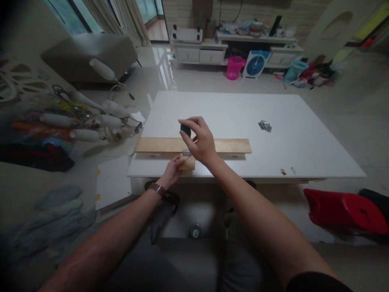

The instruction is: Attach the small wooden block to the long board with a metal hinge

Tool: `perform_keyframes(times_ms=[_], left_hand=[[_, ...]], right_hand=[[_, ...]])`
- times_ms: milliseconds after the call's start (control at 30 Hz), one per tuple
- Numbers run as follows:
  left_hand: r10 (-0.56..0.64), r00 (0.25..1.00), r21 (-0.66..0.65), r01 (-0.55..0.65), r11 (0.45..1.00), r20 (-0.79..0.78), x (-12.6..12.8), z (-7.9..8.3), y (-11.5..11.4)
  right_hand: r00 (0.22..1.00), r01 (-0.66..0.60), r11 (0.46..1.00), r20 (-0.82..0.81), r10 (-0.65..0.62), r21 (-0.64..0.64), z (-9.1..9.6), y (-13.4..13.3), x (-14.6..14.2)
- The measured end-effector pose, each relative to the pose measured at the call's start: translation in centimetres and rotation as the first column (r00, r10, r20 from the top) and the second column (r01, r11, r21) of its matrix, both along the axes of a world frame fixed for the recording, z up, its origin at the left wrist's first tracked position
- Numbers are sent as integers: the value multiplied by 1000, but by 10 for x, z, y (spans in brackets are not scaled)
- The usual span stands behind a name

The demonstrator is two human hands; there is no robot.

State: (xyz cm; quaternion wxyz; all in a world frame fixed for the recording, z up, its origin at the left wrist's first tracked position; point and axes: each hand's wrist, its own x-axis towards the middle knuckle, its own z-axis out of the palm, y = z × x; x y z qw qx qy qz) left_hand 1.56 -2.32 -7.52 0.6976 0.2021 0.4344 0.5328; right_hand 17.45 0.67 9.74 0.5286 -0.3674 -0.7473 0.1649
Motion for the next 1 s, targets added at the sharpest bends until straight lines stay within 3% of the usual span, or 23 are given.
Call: perform_keyframes(times_ms=[133,333,533,767,1000], left_hand=[[16,1000,-6,-16,1000,-5,0,-1,0],[0,1000,10,0,1000,0,1,2,-1],[26,1000,-3,-26,1000,3,2,3,-1],[-12,1000,25,12,1000,0,1,6,-2],[9,1000,-14,-9,1000,-23,1,3,-1]], right_hand=[[999,-53,998,-1,53,-16,0,0,-1],[999,40,999,-27,-39,29,-1,0,0],[998,-60,998,6,60,-20,0,0,0],[997,64,997,42,-65,32,0,0,1],[999,23,996,31,-26,80,1,2,1]])
